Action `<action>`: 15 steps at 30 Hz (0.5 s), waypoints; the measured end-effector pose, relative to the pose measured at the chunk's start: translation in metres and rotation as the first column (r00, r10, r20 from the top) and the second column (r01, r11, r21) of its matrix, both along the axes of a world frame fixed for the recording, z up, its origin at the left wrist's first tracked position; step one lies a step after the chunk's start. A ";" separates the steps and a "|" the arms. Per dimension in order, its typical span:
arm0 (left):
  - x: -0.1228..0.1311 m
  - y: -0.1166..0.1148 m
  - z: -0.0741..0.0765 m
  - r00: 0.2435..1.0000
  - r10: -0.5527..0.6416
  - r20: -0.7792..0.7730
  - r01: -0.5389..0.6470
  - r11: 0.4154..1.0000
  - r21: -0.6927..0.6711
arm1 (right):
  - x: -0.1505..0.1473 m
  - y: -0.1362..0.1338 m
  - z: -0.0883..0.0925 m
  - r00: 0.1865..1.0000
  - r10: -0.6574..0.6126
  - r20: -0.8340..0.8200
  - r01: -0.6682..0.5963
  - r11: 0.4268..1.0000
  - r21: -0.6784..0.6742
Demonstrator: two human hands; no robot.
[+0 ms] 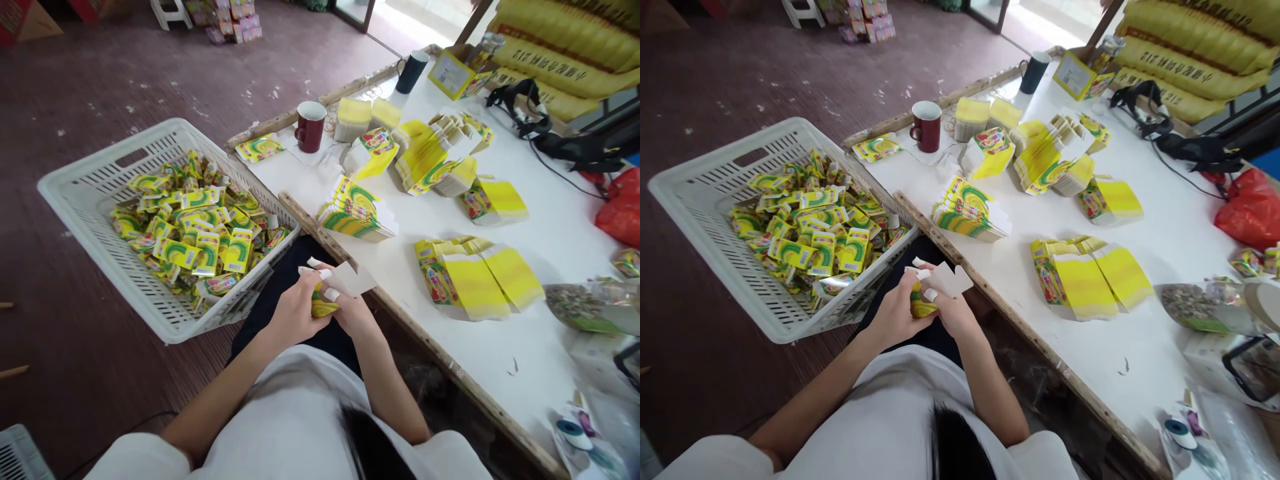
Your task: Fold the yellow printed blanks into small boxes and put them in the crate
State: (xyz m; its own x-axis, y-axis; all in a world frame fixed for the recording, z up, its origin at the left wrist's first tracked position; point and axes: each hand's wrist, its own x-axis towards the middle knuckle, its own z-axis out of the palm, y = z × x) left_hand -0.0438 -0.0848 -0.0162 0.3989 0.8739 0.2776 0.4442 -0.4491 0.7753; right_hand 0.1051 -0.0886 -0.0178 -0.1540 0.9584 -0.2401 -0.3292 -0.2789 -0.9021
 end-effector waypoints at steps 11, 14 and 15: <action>-0.004 0.006 -0.008 0.996 0.069 -0.050 -0.076 0.984 -0.162 | 0.004 0.000 0.008 0.873 -0.093 0.479 -0.112 0.917 0.384; -0.004 0.006 -0.010 0.977 0.193 -0.090 -0.200 0.977 -0.079 | 0.007 -0.001 0.003 0.853 -0.189 0.486 -0.028 0.914 0.404; -0.006 0.006 -0.009 0.972 0.209 -0.106 -0.215 0.975 -0.056 | 0.007 -0.001 0.002 0.846 -0.184 0.500 -0.045 0.911 0.411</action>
State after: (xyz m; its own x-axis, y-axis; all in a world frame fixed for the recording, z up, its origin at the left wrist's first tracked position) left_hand -0.0494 -0.0783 -0.0253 0.2249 0.9567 0.1849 0.5995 -0.2855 0.7477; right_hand 0.1122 -0.0899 -0.0153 -0.0459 0.9899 0.1339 0.2125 0.1406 -0.9670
